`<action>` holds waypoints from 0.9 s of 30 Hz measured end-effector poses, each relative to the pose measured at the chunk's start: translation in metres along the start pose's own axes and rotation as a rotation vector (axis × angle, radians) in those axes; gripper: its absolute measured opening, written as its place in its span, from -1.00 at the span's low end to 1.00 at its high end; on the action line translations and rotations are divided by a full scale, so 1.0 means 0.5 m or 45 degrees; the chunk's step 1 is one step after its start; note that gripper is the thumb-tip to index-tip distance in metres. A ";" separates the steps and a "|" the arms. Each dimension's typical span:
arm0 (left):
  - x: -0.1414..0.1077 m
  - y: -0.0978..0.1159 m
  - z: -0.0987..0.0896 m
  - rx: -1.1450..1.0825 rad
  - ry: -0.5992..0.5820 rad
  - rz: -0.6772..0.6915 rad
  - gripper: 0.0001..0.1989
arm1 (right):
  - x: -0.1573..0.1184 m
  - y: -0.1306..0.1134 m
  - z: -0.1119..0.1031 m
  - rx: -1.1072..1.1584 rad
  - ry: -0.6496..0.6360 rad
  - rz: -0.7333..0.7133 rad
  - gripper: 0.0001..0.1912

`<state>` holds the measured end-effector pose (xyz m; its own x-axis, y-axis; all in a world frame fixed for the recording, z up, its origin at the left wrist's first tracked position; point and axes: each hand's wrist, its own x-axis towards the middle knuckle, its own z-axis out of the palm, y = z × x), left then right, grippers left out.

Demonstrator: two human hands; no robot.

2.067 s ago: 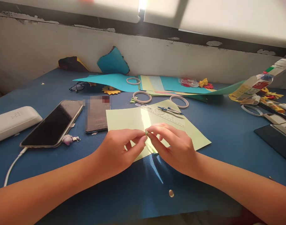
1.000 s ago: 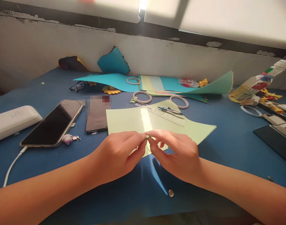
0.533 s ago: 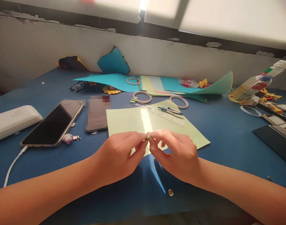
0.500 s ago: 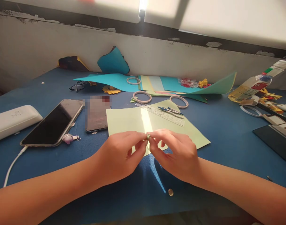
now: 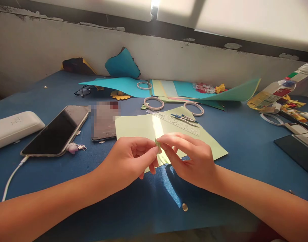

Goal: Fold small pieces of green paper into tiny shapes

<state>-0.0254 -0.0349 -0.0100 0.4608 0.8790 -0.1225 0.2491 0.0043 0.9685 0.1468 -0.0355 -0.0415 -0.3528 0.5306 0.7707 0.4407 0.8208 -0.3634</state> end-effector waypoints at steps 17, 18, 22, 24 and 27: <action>-0.005 -0.036 0.005 1.181 0.466 1.078 -0.85 | 0.003 -0.023 -0.026 -0.542 -0.091 -0.190 -0.91; -0.006 -0.036 0.005 1.235 0.474 1.114 -0.85 | 0.003 -0.026 -0.026 -0.553 -0.082 -0.183 -0.90; -0.009 -0.039 0.007 1.403 0.506 1.182 -0.84 | -0.002 -0.037 -0.020 -0.601 -0.038 -0.109 -0.92; -0.011 -0.040 0.009 1.442 0.515 1.203 -0.83 | -0.006 -0.040 -0.017 -0.646 -0.003 -0.143 -0.90; -0.013 -0.039 0.012 1.451 0.507 1.196 -0.82 | -0.009 -0.044 -0.014 -0.665 0.010 -0.211 -0.83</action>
<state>-0.0281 -0.0437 -0.0293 0.6156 0.4224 0.6653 0.5939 -0.8035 -0.0395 0.1447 -0.0573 -0.0333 -0.4470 0.4003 0.8000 0.7317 0.6781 0.0695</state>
